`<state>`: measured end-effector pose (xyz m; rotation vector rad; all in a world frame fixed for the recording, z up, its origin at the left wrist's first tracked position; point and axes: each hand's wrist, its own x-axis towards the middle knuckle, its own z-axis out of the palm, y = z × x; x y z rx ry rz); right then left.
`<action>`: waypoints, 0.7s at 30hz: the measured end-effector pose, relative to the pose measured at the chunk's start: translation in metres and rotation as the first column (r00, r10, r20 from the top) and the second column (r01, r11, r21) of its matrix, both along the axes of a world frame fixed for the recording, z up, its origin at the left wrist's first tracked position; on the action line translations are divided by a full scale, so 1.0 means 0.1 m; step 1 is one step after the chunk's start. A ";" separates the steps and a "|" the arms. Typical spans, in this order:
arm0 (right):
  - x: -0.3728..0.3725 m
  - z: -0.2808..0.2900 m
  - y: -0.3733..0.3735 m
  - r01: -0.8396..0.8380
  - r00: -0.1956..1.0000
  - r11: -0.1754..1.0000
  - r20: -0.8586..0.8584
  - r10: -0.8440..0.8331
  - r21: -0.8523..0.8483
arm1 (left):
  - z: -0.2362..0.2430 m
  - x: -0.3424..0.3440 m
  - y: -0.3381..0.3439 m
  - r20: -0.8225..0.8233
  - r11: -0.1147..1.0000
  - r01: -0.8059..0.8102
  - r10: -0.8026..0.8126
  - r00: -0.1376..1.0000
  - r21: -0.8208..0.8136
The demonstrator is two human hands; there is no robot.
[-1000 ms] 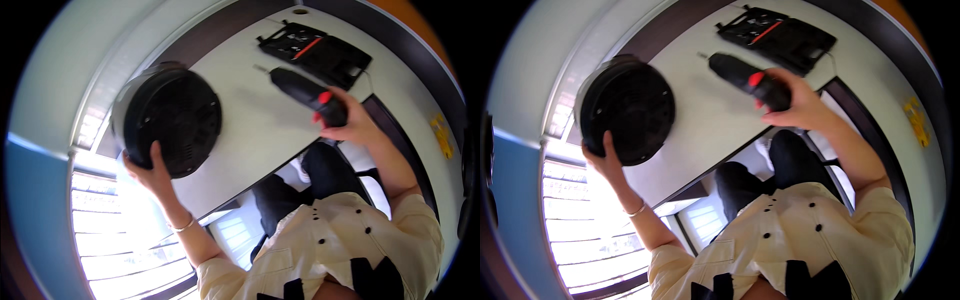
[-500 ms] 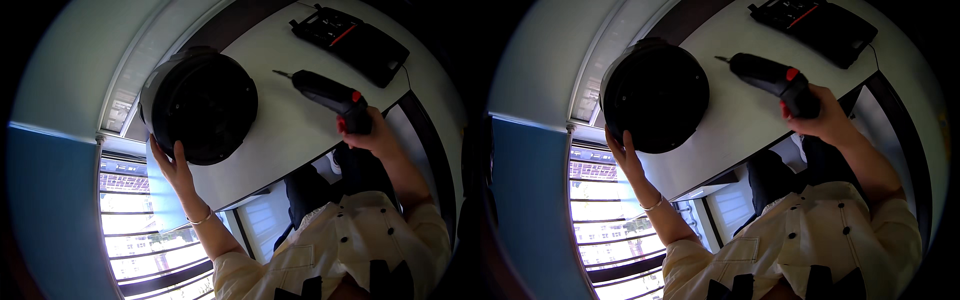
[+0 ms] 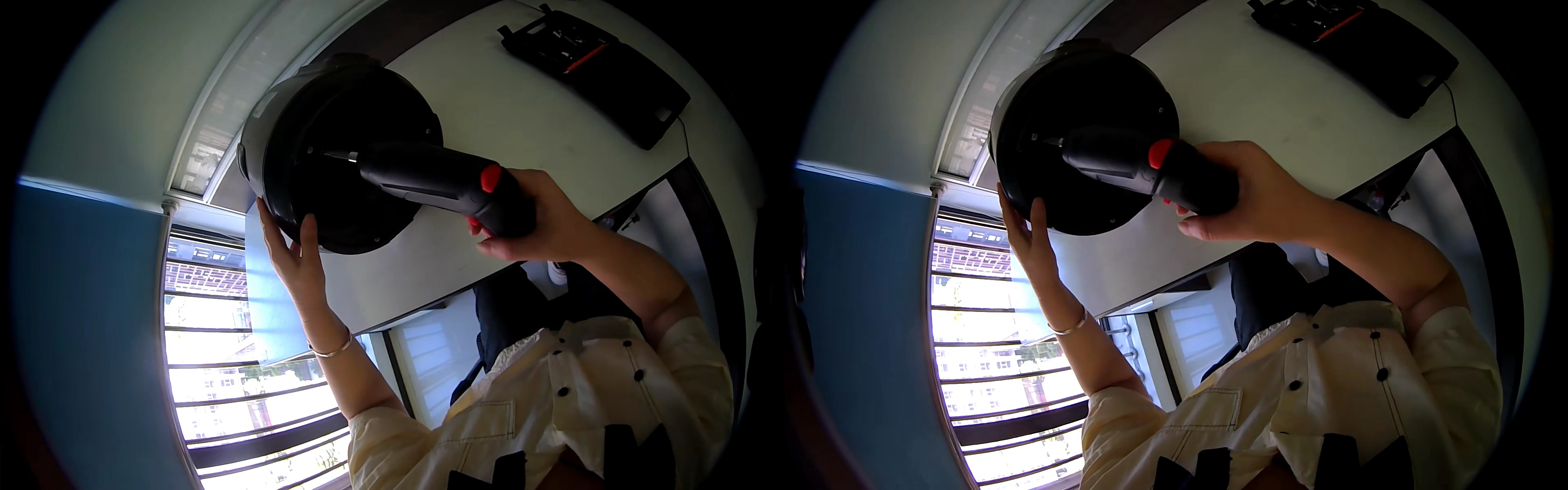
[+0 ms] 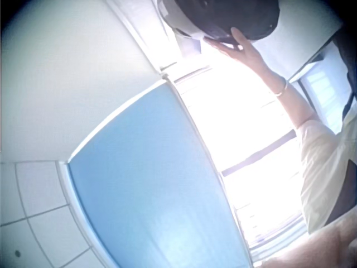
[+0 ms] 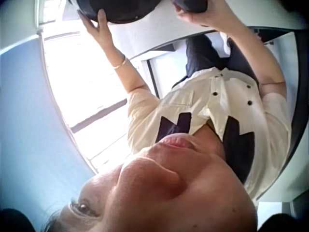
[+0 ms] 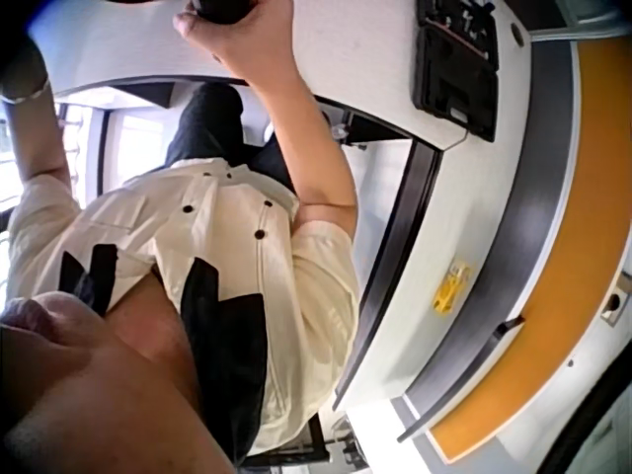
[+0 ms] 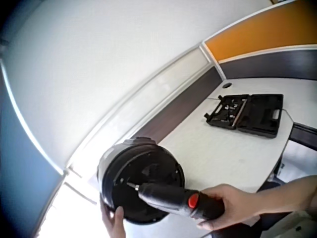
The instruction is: The person uses a cordless drill to remove screws from the side and bottom of a rice cooker. They rotate the appliance to access different screw locations and place removed screws on the table.
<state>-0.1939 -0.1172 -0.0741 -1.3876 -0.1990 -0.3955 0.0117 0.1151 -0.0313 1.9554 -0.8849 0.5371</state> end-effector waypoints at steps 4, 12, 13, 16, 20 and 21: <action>0.06 0.02 0.04 0.016 1.000 0.999 0.015 -0.015 -0.048 | 0.01 -0.04 0.00 -0.052 0.999 0.040 -0.041 0.998 -0.028; 0.12 0.06 0.05 0.013 1.000 1.000 0.005 -0.013 -0.012 | 0.01 -0.07 -0.01 -0.112 0.999 0.031 -0.034 0.993 -0.028; 0.12 0.07 0.05 0.022 1.000 1.000 0.003 -0.021 -0.023 | 0.01 -0.07 -0.01 -0.107 0.999 0.027 -0.030 0.994 -0.023; 0.14 0.09 0.06 0.017 1.000 0.999 -0.015 -0.018 -0.030 | 0.02 -0.07 0.00 -0.093 1.000 0.016 -0.017 0.996 -0.017; 0.14 0.09 0.06 0.022 0.999 0.999 -0.043 -0.023 -0.027 | 0.00 -0.04 -0.01 -0.101 0.999 0.026 -0.028 0.994 -0.019; 0.14 0.09 0.06 0.017 0.999 0.999 -0.039 -0.018 -0.028 | 0.00 -0.04 0.00 -0.099 1.000 0.023 -0.024 0.995 -0.014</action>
